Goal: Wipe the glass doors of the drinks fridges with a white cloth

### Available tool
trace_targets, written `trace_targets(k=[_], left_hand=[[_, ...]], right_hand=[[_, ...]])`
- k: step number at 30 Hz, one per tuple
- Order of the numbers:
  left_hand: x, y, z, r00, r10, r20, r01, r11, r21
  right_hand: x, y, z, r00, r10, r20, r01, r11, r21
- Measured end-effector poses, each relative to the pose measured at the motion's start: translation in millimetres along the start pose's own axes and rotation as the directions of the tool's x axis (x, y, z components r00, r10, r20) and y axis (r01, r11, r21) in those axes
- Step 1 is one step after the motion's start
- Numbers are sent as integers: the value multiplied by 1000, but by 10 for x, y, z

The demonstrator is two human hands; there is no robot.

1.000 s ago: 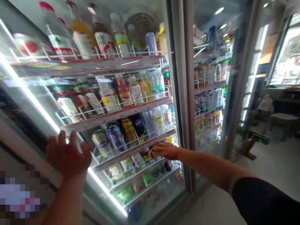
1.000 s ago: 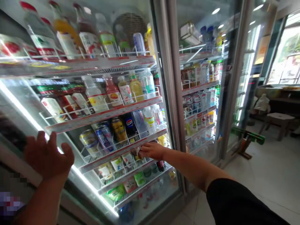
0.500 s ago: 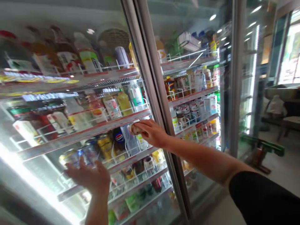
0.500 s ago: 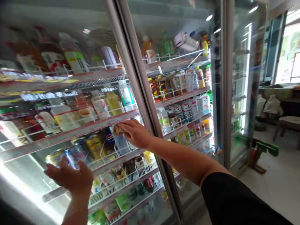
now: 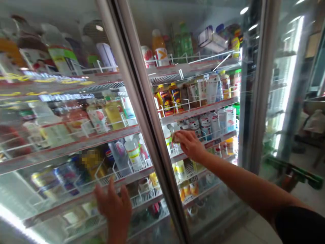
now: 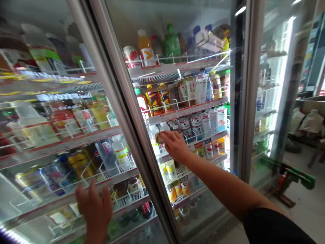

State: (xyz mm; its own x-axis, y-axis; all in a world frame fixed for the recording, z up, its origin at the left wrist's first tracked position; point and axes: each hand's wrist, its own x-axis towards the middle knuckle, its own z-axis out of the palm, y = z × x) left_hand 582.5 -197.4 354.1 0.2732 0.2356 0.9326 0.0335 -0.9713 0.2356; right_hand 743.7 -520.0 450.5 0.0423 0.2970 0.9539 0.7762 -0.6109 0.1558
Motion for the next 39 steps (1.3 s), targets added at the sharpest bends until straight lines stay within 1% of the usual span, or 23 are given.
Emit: trace_targets(k=[2, 4, 7, 10, 12, 14, 16, 17, 19, 20, 22, 24, 26, 27, 29, 31, 32, 33, 34, 35, 36, 37, 39], left_hand=[[71, 70, 12, 999, 39, -25, -38, 999, 6], [145, 119, 58, 996, 77, -37, -78, 997, -14], [192, 117, 205, 995, 76, -66, -80, 995, -56], [146, 22, 378, 988, 69, -139, -73, 997, -26], [99, -51, 450, 982, 104, -158, -104, 995, 7], [67, -101, 471, 983, 116, -139, -114, 993, 24], [59, -127, 452, 984, 129, -125, -125, 992, 33], [62, -136, 434, 984, 131, -118, -127, 991, 41], [80, -157, 386, 983, 154, -102, -149, 987, 53], [93, -169, 355, 983, 164, -87, -159, 986, 57], [130, -180, 282, 985, 162, -53, -159, 985, 68], [186, -132, 195, 987, 158, -34, -155, 985, 76], [266, 29, 111, 988, 152, -39, -148, 985, 91], [316, 161, 76, 986, 159, -48, -154, 984, 94], [438, 515, 39, 979, 192, -70, -185, 978, 97], [584, 940, 56, 966, 243, -91, -234, 967, 97], [660, 1158, 85, 957, 273, -96, -265, 960, 92], [734, 1369, 124, 949, 301, -98, -293, 952, 85], [804, 1566, 171, 941, 323, -101, -316, 946, 78], [870, 1747, 224, 933, 343, -106, -338, 939, 68], [929, 1908, 279, 925, 363, -116, -358, 932, 61], [985, 2051, 336, 917, 378, -127, -374, 926, 60], [1091, 2285, 450, 902, 405, -148, -399, 914, 65]], right_hand=[[-92, -58, 34, 989, -125, 80, 124, 992, 21], [-20, -9, 10, 991, -124, 56, 123, 992, 8], [320, 311, -100, 990, 65, -122, -72, 996, -50], [700, 689, -207, 894, 297, -335, -341, 937, -80], [840, 797, -216, 856, 329, -399, -398, 912, -102], [850, 743, -168, 902, 242, -358, -316, 934, -164], [776, 591, -102, 968, 72, -241, -128, 965, -227], [740, 516, -81, 984, -30, -178, -14, 971, -239], [735, 450, -87, 974, -216, -68, 195, 954, -227], [785, 479, -116, 962, -269, -37, 255, 943, -215], [997, 663, -210, 968, -246, -49, 231, 950, -208], [1307, 937, -306, 983, -82, -165, 45, 976, -213], [1609, 1162, -352, 939, 89, -331, -161, 967, -197], [1722, 1219, -350, 915, 133, -381, -219, 957, -190], [1825, 1206, -318, 924, 113, -365, -202, 955, -215], [1778, 1100, -312, 976, -71, -208, 17, 968, -252], [1724, 1061, -337, 971, -221, -94, 192, 949, -249], [1669, 1058, -385, 925, -378, 21, 373, 900, -226], [1625, 1104, -453, 851, -511, 118, 525, 830, -192], [1601, 1207, -537, 780, -598, 185, 624, 764, -163], [1600, 1366, -628, 747, -629, 214, 662, 733, -157], [1619, 1572, -719, 767, -609, 202, 640, 747, -178], [1698, 2058, -875, 892, -450, 43, 446, 860, -250]])
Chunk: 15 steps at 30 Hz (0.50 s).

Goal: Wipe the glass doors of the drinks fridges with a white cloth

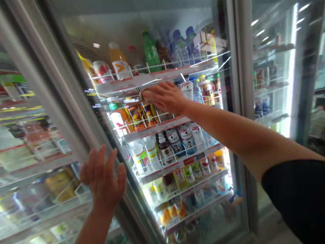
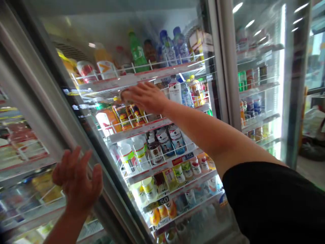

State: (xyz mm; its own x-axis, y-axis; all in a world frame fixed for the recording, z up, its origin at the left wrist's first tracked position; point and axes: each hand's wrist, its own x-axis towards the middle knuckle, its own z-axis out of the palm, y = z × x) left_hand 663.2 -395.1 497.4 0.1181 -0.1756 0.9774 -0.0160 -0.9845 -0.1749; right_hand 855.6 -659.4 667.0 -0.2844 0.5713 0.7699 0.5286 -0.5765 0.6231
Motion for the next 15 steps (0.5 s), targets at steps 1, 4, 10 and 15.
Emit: trace_targets(k=[1, 4, 10, 15], left_hand=[[82, 70, 64, 1000, 8, -7, -8, 1000, 2], [351, 223, 253, 1000, 11, -20, -11, 1000, 16], [1072, 438, 609, 999, 39, 4, -39, 993, 108], [1454, 602, 904, 995, -5, 96, -6, 993, 117]], right_hand=[[-71, 241, 11, 984, 152, -96, -153, 988, -5], [-233, 730, 96, 797, 482, -364, -483, 870, 97], [-342, 649, 93, 974, 38, -224, -16, 995, 98], [-326, 672, 98, 953, 163, -257, -119, 977, 178]])
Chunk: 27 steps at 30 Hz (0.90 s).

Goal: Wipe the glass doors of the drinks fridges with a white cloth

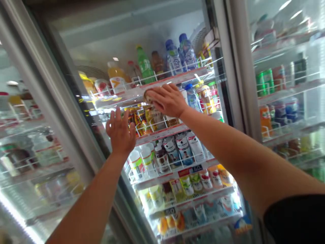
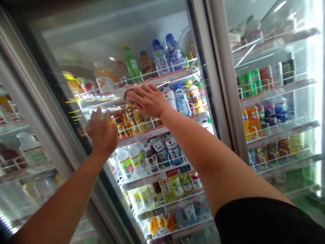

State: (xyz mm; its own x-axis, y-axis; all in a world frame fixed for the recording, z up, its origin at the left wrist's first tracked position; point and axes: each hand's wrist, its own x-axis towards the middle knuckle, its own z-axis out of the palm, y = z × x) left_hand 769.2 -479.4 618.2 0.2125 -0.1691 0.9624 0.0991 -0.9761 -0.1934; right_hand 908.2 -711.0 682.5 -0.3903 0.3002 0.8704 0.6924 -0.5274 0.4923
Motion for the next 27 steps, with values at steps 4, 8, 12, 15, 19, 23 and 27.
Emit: trace_targets(k=[4, 8, 12, 15, 19, 23, 27], left_hand=[[23, 76, 124, 999, -36, -11, 36, 999, -12], [-6, 94, 124, 999, -46, -24, 45, 999, -20], [0, 116, 98, 997, -83, 12, 83, 996, -24], [2, 130, 92, 996, -87, 13, 88, 996, -16], [-3, 141, 90, 997, -80, 21, 81, 996, -32], [-5, 129, 108, 997, -79, 12, 79, 996, -46], [-12, 104, 132, 998, -61, -1, 61, 997, -39]], right_hand=[[15, 85, 16, 918, 350, -186, -359, 933, -11], [-29, -95, -112, 988, -51, 145, 53, 999, -7], [-111, -229, -144, 951, -193, 242, 181, 981, 70], [-164, -165, -30, 970, 242, -6, -242, 970, 32], [-239, -116, 60, 861, 476, -178, -469, 879, 79], [-350, -261, -25, 991, 24, 132, -34, 997, 72], [-444, -311, -58, 980, 196, 25, -197, 980, 30]])
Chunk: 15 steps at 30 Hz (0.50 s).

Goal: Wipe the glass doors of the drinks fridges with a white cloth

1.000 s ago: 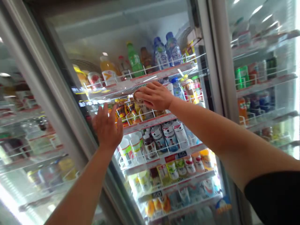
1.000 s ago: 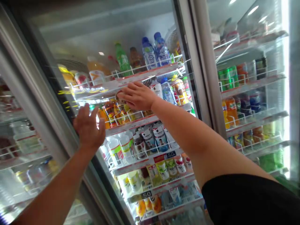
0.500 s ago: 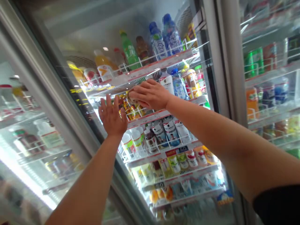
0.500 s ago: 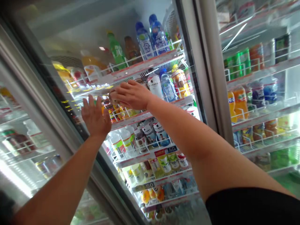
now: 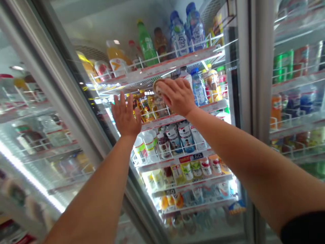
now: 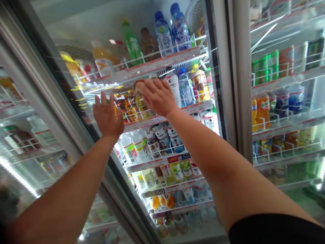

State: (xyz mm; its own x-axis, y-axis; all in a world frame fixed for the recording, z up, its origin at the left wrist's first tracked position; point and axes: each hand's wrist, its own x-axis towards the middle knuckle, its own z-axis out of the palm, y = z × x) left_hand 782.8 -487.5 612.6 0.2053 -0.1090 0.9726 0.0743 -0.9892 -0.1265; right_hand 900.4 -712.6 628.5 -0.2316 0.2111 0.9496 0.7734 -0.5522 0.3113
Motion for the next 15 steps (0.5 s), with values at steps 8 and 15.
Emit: trace_targets(k=[8, 15], left_hand=[[-20, -12, 1, 999, 0, -46, -2, 999, -33], [-232, -14, 25, 997, -25, -68, 24, 1000, -15]], right_hand=[[-111, -40, 31, 990, -125, 63, 124, 992, 18], [-101, -88, 48, 922, 326, -208, -347, 934, -77]])
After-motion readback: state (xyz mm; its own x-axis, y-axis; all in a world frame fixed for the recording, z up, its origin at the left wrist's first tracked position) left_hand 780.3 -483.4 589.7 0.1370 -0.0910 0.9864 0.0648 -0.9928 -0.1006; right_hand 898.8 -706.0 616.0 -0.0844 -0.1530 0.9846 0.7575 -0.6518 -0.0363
